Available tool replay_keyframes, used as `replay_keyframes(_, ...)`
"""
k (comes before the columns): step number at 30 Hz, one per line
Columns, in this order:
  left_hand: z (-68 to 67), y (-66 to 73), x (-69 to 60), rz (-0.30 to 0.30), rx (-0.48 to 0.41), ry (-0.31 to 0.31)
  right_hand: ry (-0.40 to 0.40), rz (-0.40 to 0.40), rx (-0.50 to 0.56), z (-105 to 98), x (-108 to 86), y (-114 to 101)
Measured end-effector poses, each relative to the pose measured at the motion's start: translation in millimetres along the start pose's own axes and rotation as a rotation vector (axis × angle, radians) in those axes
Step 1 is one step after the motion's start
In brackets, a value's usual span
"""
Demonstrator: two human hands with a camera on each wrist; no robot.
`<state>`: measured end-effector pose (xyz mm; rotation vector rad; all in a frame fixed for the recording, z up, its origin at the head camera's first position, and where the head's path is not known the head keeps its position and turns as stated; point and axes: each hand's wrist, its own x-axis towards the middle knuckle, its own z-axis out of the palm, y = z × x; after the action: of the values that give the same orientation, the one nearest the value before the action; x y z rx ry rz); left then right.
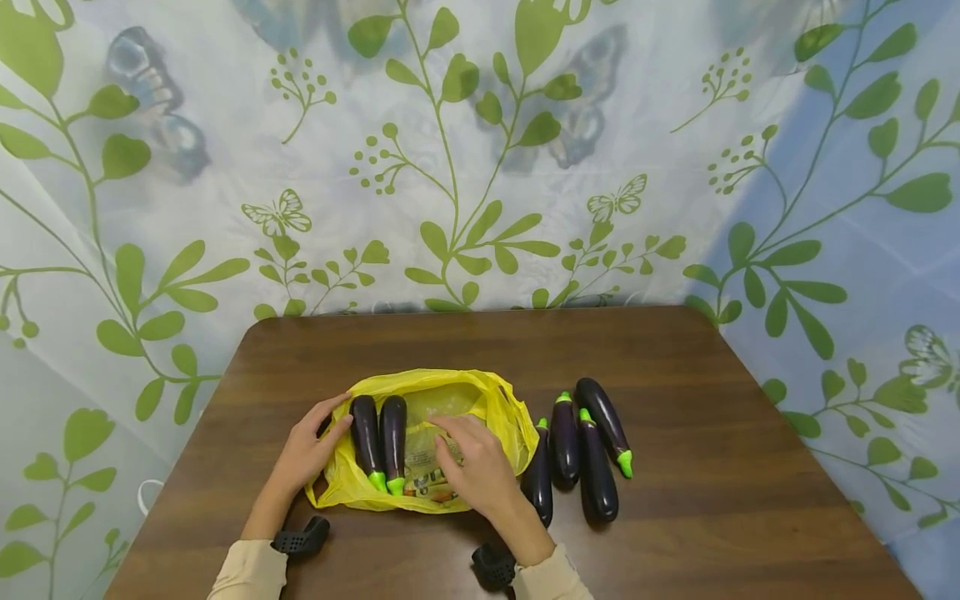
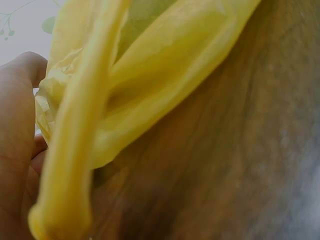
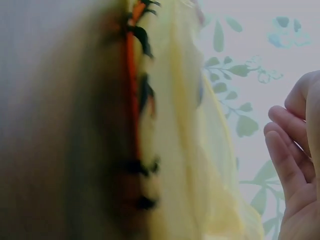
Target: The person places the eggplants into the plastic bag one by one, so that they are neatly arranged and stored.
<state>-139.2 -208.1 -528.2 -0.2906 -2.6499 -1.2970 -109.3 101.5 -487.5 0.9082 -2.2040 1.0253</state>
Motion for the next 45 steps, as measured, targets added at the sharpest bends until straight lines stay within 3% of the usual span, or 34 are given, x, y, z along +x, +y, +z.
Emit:
replay_keyframes(7, -1.1, -0.3, 1.3, -0.011, 0.0, 0.001, 0.057, -0.054, -0.03, -16.4, 9.4, 10.0)
replay_keyframes(20, -1.4, 1.9, 8.2, -0.008, -0.006, 0.01, 0.113, 0.053, -0.111, -46.2, 15.6, 23.9)
replay_keyframes(29, 3.5, 0.6, -1.2, -0.029, -0.002, -0.009, 0.162, 0.116, -0.186, -60.8, 3.9, 30.4)
replay_keyframes(34, 0.4, 1.1, 1.3, 0.008, 0.007, 0.011, 0.188, 0.13, -0.186, -63.7, 0.4, 34.1)
replay_keyframes(45, -1.1, 3.3, 1.2, -0.009, -0.004, 0.001, 0.225, 0.154, -0.207, -72.0, -8.7, 48.8)
